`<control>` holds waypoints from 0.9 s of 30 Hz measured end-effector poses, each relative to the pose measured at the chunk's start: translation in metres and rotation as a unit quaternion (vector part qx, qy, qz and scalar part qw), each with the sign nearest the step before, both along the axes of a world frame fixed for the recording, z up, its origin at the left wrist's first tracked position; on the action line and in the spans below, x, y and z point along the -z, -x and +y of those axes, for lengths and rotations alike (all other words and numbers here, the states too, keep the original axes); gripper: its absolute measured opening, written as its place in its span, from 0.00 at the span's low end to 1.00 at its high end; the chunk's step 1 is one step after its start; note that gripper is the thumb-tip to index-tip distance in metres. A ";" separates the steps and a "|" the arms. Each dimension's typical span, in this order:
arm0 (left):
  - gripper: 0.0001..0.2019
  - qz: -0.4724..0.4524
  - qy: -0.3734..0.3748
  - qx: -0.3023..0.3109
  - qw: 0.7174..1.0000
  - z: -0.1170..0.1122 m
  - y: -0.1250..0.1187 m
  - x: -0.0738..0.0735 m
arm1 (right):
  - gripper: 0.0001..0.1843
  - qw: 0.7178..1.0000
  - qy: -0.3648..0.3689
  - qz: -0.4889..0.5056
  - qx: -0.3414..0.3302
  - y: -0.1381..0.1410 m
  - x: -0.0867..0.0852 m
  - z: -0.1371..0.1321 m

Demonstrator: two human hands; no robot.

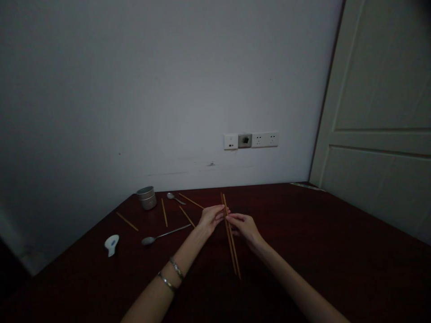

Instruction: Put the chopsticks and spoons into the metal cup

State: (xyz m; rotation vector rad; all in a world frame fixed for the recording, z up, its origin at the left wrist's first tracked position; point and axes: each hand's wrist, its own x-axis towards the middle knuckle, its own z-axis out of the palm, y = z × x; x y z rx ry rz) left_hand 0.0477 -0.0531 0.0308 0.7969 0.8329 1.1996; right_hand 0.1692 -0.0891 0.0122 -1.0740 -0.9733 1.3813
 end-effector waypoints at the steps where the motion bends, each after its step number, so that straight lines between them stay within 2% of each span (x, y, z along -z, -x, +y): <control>1: 0.03 -0.001 0.000 -0.001 1.000 0.000 0.000 0.001 | 0.11 1.000 0.003 0.001 -0.001 0.000 -0.001 -0.001; 7: 0.02 0.009 0.006 -0.003 1.000 -0.003 0.000 0.000 | 0.10 0.999 0.009 -0.029 -0.008 -0.002 -0.005 -0.003; 14: 0.02 0.012 0.006 -0.006 1.000 -0.005 0.001 0.001 | 0.14 0.997 -0.011 -0.082 0.005 -0.003 -0.005 -0.002; 22: 0.02 0.018 0.012 -0.005 1.000 -0.008 -0.003 0.000 | 0.16 0.989 -0.009 -0.137 -0.050 -0.006 -0.005 -0.003; 27: 0.01 0.019 0.006 -0.014 1.000 -0.012 -0.007 -0.001 | 0.17 0.986 -0.006 -0.153 -0.060 -0.007 -0.005 -0.004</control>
